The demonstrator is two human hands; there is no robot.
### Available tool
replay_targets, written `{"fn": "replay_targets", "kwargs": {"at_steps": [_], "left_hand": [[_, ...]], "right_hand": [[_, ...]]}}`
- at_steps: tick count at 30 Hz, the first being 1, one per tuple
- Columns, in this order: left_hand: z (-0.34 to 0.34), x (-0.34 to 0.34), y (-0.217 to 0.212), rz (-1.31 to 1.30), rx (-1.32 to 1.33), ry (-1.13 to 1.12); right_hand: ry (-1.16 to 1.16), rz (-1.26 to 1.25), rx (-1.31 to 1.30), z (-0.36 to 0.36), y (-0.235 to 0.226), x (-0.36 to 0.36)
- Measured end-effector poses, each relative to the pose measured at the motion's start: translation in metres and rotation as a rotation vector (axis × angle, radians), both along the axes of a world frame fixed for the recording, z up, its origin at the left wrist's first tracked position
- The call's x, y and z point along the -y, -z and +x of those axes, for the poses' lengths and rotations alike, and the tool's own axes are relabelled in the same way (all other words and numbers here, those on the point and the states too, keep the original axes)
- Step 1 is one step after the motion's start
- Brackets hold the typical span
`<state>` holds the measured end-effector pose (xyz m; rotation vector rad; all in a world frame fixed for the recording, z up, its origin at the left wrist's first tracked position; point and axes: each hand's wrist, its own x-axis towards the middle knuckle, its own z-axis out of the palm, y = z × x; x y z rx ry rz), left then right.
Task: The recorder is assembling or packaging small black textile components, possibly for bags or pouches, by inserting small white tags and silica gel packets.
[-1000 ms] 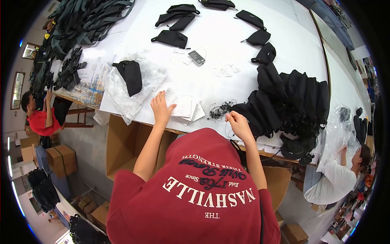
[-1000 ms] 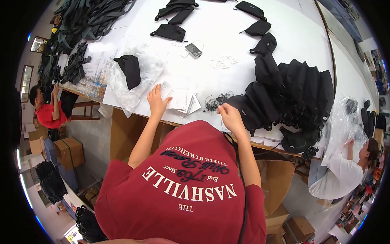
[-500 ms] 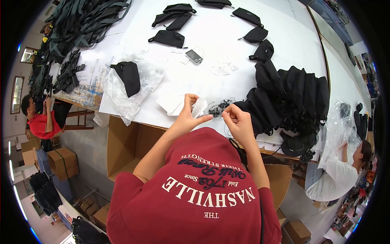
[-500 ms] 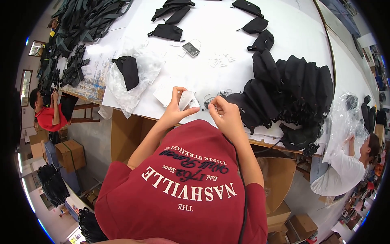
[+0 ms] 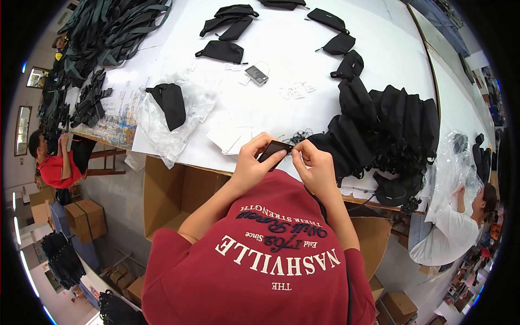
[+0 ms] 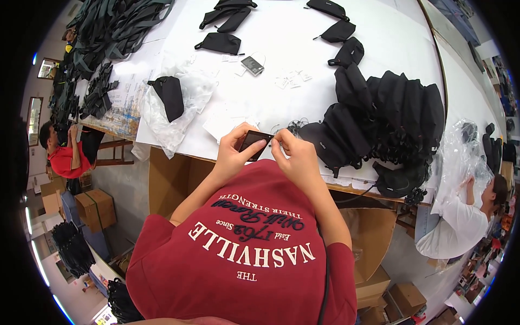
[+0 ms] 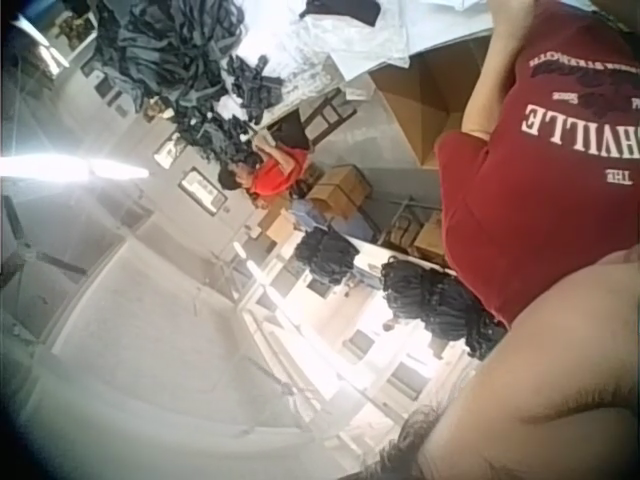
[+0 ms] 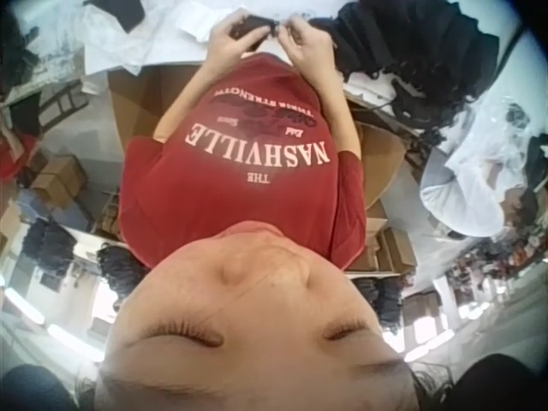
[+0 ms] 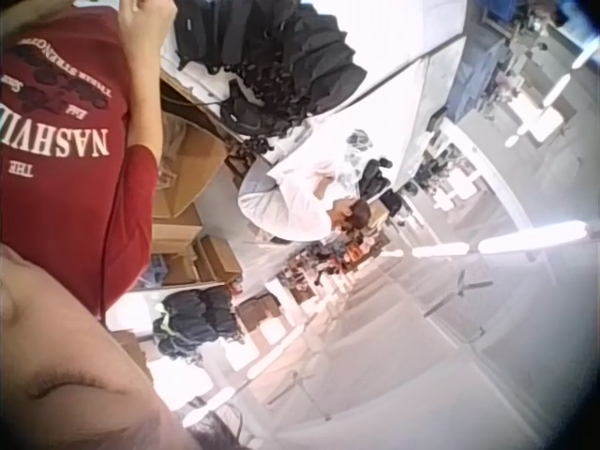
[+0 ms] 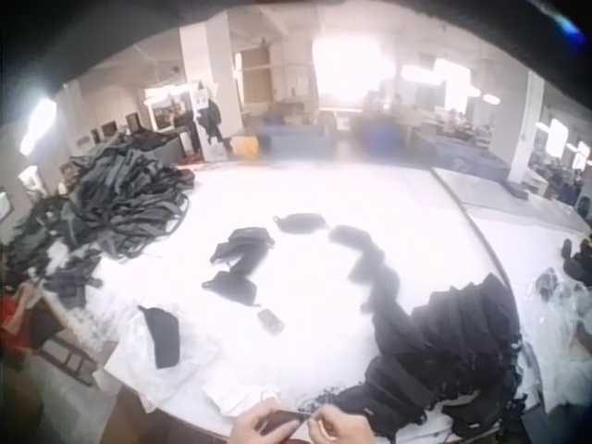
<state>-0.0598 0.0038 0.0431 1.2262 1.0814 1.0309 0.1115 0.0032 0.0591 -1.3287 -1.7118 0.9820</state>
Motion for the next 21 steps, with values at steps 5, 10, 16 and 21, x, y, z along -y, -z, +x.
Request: {"fn": "replay_targets", "kwargs": {"at_steps": [5, 10, 16, 21], "left_hand": [[0.002, 0.000, 0.000, -0.079, -0.008, -0.021], [0.002, -0.003, 0.000, 0.235, -0.175, -0.004], [-0.009, -0.009, -0.005, 0.008, -0.013, 0.132], [-0.007, -0.020, 0.025, -0.224, 0.239, 0.296]], "right_hand": [[0.008, 0.028, -0.082, -0.001, 0.007, 0.000], [-0.018, -0.078, 0.009, 0.002, -0.002, -0.006], [0.033, -0.106, -0.177, 0.011, 0.006, -0.006], [-0.027, -0.114, -0.069, 0.011, 0.005, -0.006]]}}
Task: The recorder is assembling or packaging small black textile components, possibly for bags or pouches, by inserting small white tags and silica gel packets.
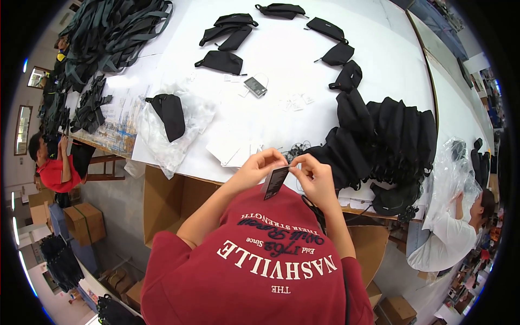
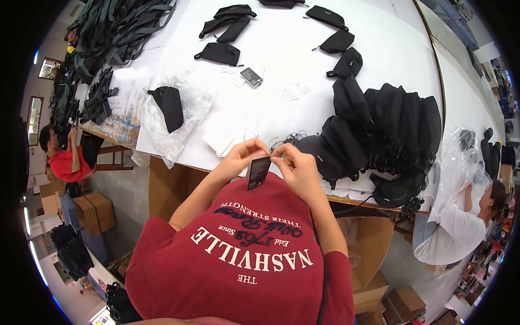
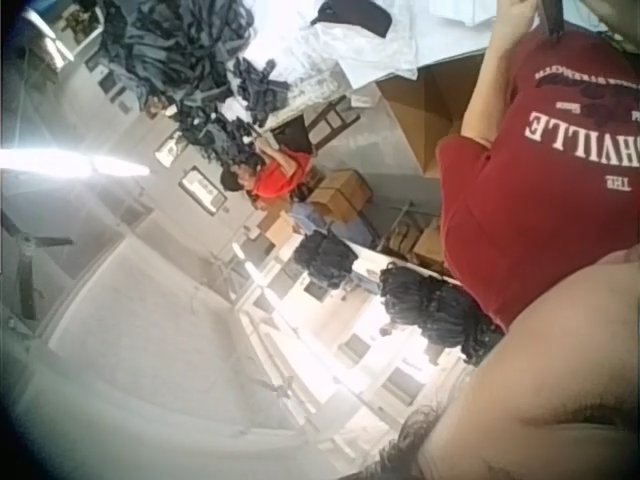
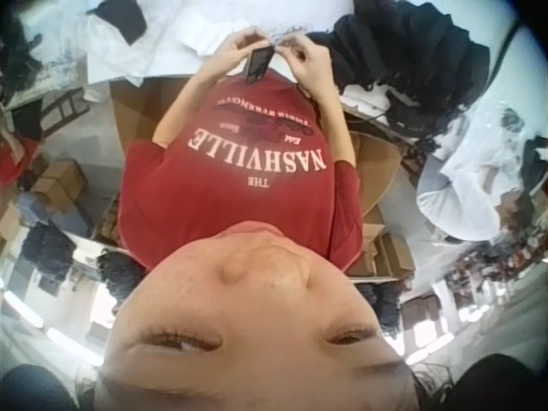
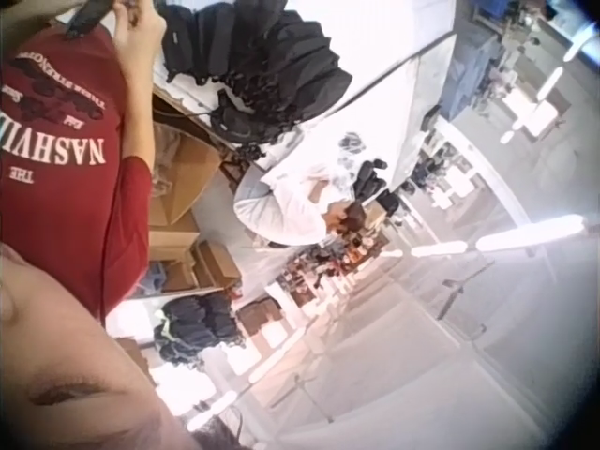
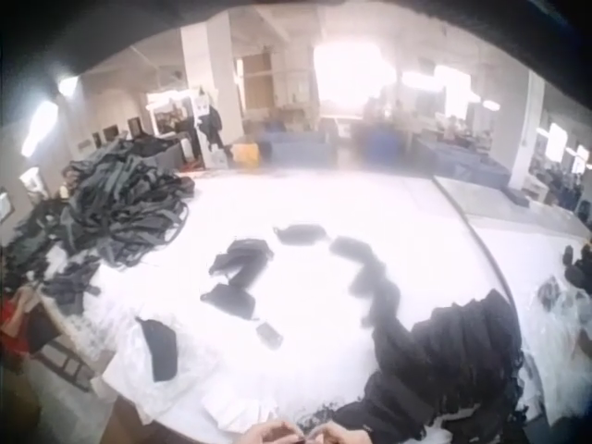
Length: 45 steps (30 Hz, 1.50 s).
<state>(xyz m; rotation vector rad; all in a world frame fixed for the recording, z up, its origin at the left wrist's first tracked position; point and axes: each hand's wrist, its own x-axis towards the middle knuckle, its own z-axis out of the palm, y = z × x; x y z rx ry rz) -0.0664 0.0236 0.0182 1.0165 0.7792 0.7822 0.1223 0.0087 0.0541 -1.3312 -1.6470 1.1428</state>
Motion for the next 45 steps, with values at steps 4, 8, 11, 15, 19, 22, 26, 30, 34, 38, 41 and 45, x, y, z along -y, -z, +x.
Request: {"fn": "replay_targets", "kwargs": {"at_steps": [4, 8, 11, 15, 19, 22, 26, 30, 34, 38, 41, 45], "left_hand": [[-0.001, -0.009, 0.003, -0.072, 0.025, 0.036], [0.000, -0.023, 0.000, -0.036, 0.029, -0.083], [0.002, -0.058, 0.011, 0.016, 0.003, -0.189], [-0.012, -0.140, 0.070, 0.010, -0.190, 0.012], [-0.094, -0.275, 0.181, 0.559, -1.040, -0.577], [-0.099, -0.356, 0.157, -0.078, -1.154, -0.801], [-0.088, -0.407, 0.164, -0.190, -1.460, -0.606], [-0.093, -0.413, 0.202, 0.135, -1.582, -0.764], [-0.119, -0.401, 0.204, 0.358, -1.460, -0.917], [-0.138, -0.379, 0.196, 0.456, -1.342, -0.999], [-0.153, -0.347, 0.205, 0.352, -1.287, -0.890], [-0.093, -0.333, 0.180, -0.169, -1.325, -0.908]], "right_hand": [[-0.044, -0.091, -0.069, 0.001, 0.009, -0.011], [-0.070, -0.444, -0.363, -0.003, 0.014, -0.026], [-0.098, -0.561, -0.428, 0.002, 0.027, -0.036], [-0.033, -0.576, -0.441, 0.008, 0.047, -0.051], [0.060, -0.663, -0.537, 0.008, 0.057, -0.066], [0.133, -0.738, -0.574, 0.019, 0.072, -0.070], [0.213, -0.869, -0.588, 0.030, 0.088, -0.072], [0.262, -0.937, -0.659, 0.035, 0.094, -0.077], [0.263, -0.907, -0.687, 0.034, 0.099, -0.076], [0.233, -0.883, -0.692, 0.037, 0.095, -0.075], [0.220, -0.824, -0.674, 0.040, 0.088, -0.068], [0.225, -0.773, -0.660, 0.043, 0.092, -0.058]]}}
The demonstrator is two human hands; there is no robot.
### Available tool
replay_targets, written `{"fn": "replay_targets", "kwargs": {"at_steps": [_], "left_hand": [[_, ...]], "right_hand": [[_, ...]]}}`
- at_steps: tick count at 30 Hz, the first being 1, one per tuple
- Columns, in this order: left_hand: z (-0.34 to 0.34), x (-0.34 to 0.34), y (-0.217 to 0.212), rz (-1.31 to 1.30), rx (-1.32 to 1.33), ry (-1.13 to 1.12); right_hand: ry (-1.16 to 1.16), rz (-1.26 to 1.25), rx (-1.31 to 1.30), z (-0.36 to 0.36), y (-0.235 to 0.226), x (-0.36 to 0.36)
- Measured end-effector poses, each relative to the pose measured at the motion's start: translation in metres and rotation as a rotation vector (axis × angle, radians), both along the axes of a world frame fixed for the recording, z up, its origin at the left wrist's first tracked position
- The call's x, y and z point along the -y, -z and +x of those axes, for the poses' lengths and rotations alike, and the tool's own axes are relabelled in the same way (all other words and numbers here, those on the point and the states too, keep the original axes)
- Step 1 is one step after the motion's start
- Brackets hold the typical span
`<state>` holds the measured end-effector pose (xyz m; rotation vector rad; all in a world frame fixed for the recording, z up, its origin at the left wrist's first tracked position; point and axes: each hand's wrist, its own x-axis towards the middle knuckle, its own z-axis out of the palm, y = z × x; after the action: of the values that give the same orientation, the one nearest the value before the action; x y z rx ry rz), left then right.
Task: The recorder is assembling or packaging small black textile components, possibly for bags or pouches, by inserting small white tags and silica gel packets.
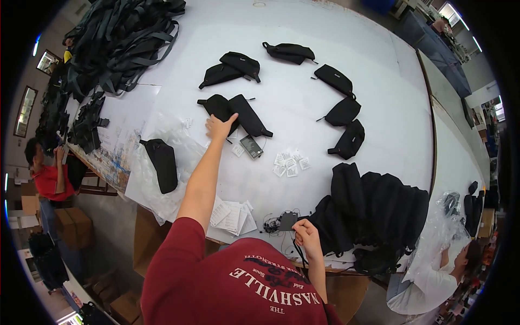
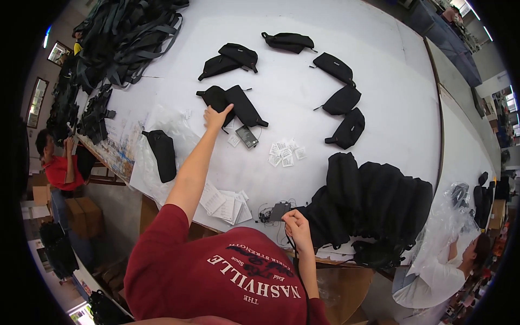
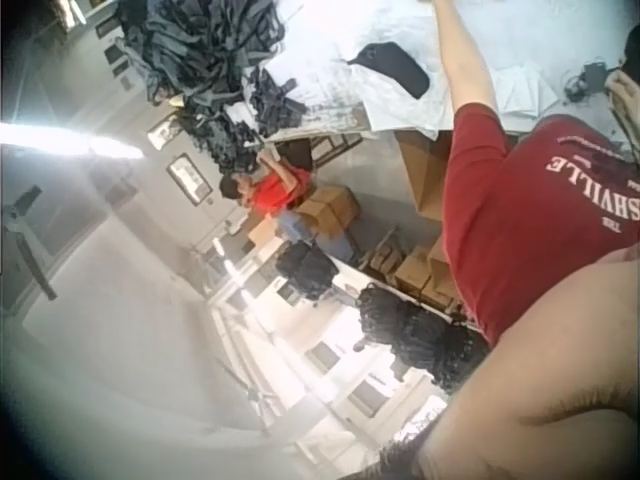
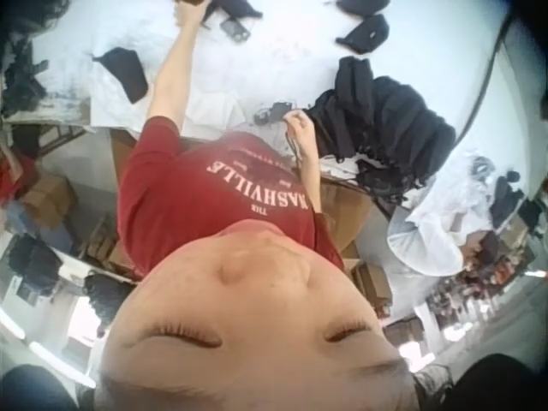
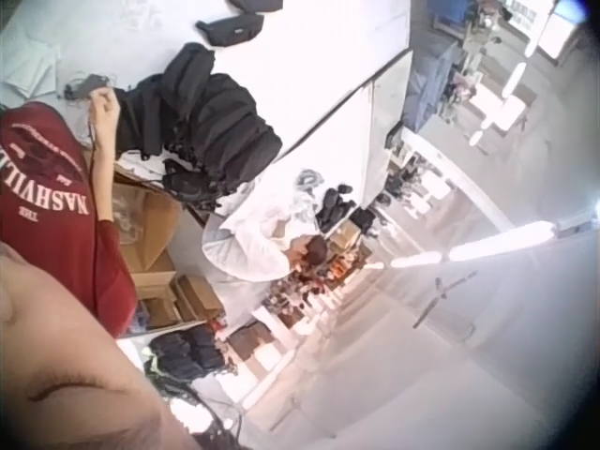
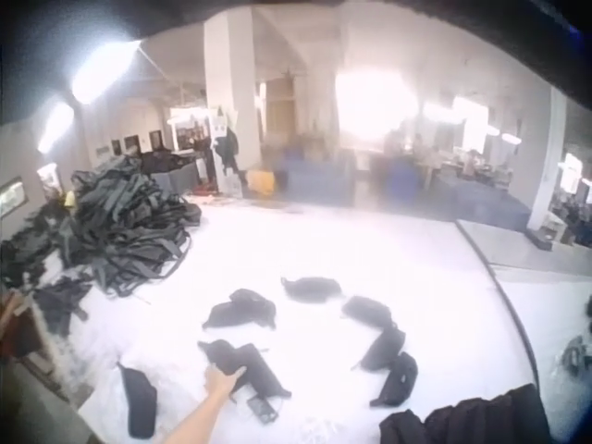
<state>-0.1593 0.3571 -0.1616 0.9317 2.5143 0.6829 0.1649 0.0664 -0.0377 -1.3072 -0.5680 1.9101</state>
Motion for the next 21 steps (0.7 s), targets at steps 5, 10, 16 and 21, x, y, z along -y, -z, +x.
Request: {"fn": "replay_targets", "kwargs": {"at_steps": [5, 10, 16, 21], "left_hand": [[0.034, -0.009, -0.009, -0.100, 0.058, 0.132], [0.046, -0.013, -0.002, 0.069, -0.019, 0.246], [0.071, 0.047, -0.055, 0.313, 0.307, 0.836], [0.091, 0.191, -0.055, 0.106, 0.467, 0.962]], "right_hand": [[-0.031, -0.006, 0.010, -0.004, -0.004, 0.022], [0.018, 0.017, 0.046, 0.000, -0.004, 0.033], [0.072, 0.066, 0.139, 0.010, -0.004, 0.028], [0.076, 0.161, 0.293, 0.001, -0.010, 0.031]]}}
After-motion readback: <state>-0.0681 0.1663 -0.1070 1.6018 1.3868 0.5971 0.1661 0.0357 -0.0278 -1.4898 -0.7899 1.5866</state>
